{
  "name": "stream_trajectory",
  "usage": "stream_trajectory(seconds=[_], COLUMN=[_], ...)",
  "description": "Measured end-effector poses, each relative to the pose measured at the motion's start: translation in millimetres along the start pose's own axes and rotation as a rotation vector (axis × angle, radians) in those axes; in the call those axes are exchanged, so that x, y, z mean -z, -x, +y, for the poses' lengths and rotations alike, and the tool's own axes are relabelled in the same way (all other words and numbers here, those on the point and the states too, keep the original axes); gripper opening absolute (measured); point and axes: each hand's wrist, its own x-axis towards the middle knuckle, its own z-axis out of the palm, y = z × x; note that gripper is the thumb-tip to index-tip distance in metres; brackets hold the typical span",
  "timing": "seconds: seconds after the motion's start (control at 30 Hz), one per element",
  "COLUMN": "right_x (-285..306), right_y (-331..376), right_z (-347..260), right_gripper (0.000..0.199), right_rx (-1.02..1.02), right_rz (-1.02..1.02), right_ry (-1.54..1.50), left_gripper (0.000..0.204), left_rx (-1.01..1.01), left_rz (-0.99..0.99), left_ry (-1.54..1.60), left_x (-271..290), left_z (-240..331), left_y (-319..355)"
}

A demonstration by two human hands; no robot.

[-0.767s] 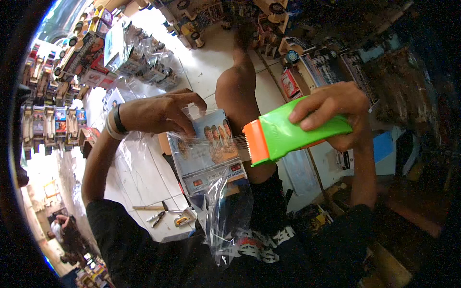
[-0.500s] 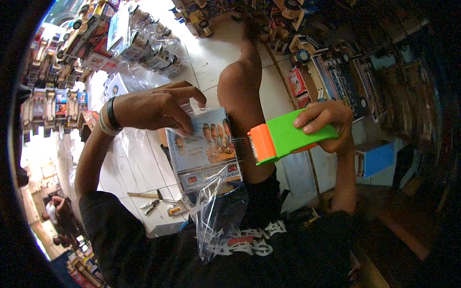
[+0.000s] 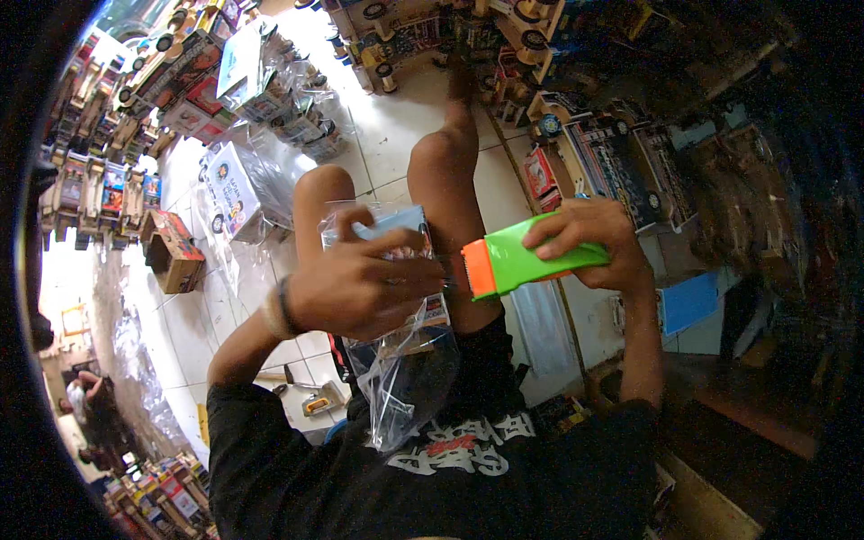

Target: The person sits on the floor and wraps small wooden boxes in clear plastic using a handheld tape dispenser. They repeatedly pick up a box, wrap it in plastic, and seal it with tape before setting it aside.

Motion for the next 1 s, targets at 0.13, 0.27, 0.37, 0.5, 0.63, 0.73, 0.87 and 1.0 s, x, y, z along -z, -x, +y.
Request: stream_trajectory(seconds=[0.13,0.27,0.37,0.5,0.63,0.73,0.87,1.0], right_x=[-10.0,-50.8,-20.5,45.3,67.3,58.1,49.4,39.2], right_y=[-44.4,-51.1,-29.6,20.4,84.2,123.3,144.5,120.4], right_z=[-47.8,-95.7,-103.2,-41.9,80.9,162.8,185.1,121.9], right_gripper=[0.025,0.012,0.014,0.036,0.038,0.046,0.058,0.055], right_rx=[0.053,0.001,-0.254,-0.347,-0.784,-0.991,-1.153,-1.216], right_rz=[-0.198,-0.595,-0.352,0.287,1.136,1.421,1.425,1.063], right_ry=[0.303,0.913,1.126,0.928,0.345,0.274,0.438,0.96], left_gripper=[0.016,0.008,0.016,0.038,0.037,0.029,0.079,0.043], left_rx=[-0.032,-0.071,-0.052,-0.044,0.176,0.245,0.306,0.34], left_rz=[0.052,0.056,-0.014,-0.195,-0.291,0.169,0.289,-0.052], left_ry=[0.099,0.07,0.116,0.1,-0.269,-0.475,0.968,0.622], left_x=[-33.8,-29.7,-22.6,-29.2,-21.8,-6.9,-6.0,-32.0], left_z=[-4.2,-12.0,-9.3,-20.1,-59.1,-68.4,-14.9,71.5], left_y=[-7.8,0.4,-2.3,-24.6,-29.0,-1.6,68.8,102.8])
